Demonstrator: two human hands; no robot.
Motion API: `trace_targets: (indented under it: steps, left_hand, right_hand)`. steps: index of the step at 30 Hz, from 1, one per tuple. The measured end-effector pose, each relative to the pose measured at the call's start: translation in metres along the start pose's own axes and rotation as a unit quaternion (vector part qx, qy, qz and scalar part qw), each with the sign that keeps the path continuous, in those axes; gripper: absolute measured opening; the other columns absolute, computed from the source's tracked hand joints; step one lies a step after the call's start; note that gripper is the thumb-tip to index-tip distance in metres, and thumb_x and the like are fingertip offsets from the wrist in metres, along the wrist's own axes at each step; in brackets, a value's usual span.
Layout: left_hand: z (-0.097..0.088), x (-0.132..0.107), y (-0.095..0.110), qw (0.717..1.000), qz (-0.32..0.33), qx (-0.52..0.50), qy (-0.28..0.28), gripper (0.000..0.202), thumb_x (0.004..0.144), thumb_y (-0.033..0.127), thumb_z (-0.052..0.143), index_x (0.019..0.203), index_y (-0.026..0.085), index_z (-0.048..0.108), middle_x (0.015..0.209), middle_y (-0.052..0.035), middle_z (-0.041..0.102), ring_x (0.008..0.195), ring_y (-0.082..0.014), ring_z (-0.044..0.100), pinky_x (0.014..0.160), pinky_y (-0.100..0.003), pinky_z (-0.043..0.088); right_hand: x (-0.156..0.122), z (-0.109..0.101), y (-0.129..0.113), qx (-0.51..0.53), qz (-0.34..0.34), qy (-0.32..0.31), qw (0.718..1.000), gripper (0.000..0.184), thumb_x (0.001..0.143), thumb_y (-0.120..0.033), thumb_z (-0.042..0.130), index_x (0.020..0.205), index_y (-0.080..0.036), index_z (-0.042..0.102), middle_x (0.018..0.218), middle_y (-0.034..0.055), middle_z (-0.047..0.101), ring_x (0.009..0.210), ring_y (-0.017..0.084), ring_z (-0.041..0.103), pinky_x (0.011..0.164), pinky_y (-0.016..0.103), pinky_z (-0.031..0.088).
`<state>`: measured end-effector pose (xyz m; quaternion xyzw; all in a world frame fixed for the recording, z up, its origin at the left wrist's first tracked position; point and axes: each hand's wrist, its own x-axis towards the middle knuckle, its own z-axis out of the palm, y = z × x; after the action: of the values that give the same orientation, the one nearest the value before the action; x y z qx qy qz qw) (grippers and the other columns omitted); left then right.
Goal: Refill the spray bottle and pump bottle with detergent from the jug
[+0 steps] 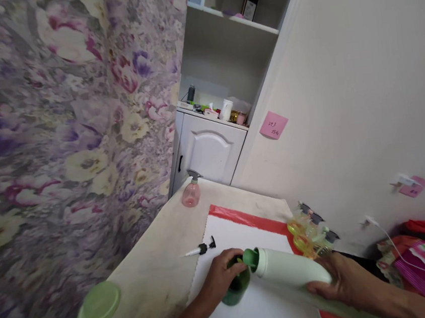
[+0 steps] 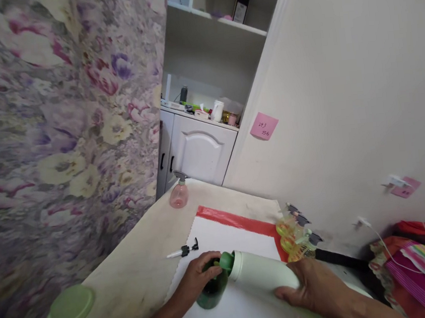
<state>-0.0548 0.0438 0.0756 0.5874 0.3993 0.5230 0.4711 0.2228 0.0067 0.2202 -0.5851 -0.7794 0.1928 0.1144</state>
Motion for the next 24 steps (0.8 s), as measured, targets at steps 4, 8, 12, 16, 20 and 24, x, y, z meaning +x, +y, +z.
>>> trace_targets:
  steps: [4,8,12,16,20,24]
  left_hand:
    - [0.001,-0.001,0.002,1.0,0.003,0.002,-0.002,0.023,0.073,0.025,0.064,0.095,0.024,0.072,0.098,-0.0008,0.074,0.097,-0.0218,0.065,0.088,-0.029,0.047]
    - [0.001,-0.001,0.0,1.0,0.002,0.001,0.002,0.024,0.073,0.025,0.064,0.096,0.024,0.072,0.101,-0.0013,0.074,0.099,-0.022,0.065,0.089,-0.029,0.048]
    - [0.001,0.0,-0.002,1.0,0.003,0.0,-0.001,0.023,0.073,0.026,0.065,0.095,0.024,0.072,0.101,-0.0015,0.075,0.099,-0.022,0.065,0.09,-0.029,0.048]
    - [0.001,0.0,-0.001,1.0,0.003,0.002,0.003,0.023,0.073,0.026,0.065,0.094,0.024,0.072,0.1,-0.001,0.074,0.099,-0.0222,0.065,0.091,-0.029,0.047]
    - [0.002,0.0,0.001,1.0,0.003,0.008,0.0,0.022,0.074,0.026,0.064,0.094,0.024,0.071,0.098,-0.001,0.074,0.096,-0.0216,0.065,0.088,-0.029,0.047]
    - [0.002,0.0,0.002,1.0,0.002,0.015,-0.002,0.021,0.074,0.026,0.063,0.093,0.023,0.071,0.097,-0.0017,0.075,0.095,-0.0219,0.065,0.088,-0.03,0.047]
  right_hand:
    - [0.001,-0.001,0.0,-0.08,-0.022,-0.052,0.995,0.029,0.078,-0.048,0.061,0.074,-0.019,0.065,0.069,0.0004,0.07,0.06,0.014,0.058,0.053,0.023,0.036]
    - [0.001,-0.004,-0.003,-0.09,-0.021,-0.045,0.995,0.029,0.077,-0.048,0.061,0.074,-0.02,0.065,0.07,0.0017,0.072,0.06,0.016,0.06,0.053,0.024,0.038]
    - [0.001,-0.006,-0.007,-0.091,-0.004,-0.037,0.995,0.029,0.075,-0.049,0.064,0.077,-0.02,0.067,0.075,0.0038,0.074,0.066,0.02,0.064,0.057,0.025,0.041]
    - [0.0,-0.007,-0.007,-0.088,-0.008,-0.052,0.995,0.033,0.076,-0.052,0.062,0.071,-0.019,0.066,0.069,0.0033,0.071,0.06,0.017,0.06,0.053,0.025,0.037]
    - [0.0,-0.008,-0.007,-0.09,-0.01,-0.048,0.995,0.037,0.076,-0.054,0.061,0.066,-0.018,0.065,0.062,0.0024,0.067,0.053,0.014,0.052,0.05,0.025,0.032]
    - [0.001,-0.012,-0.011,-0.08,-0.02,-0.048,0.995,0.032,0.075,-0.048,0.063,0.065,-0.018,0.066,0.061,0.0016,0.066,0.053,0.013,0.052,0.048,0.023,0.031]
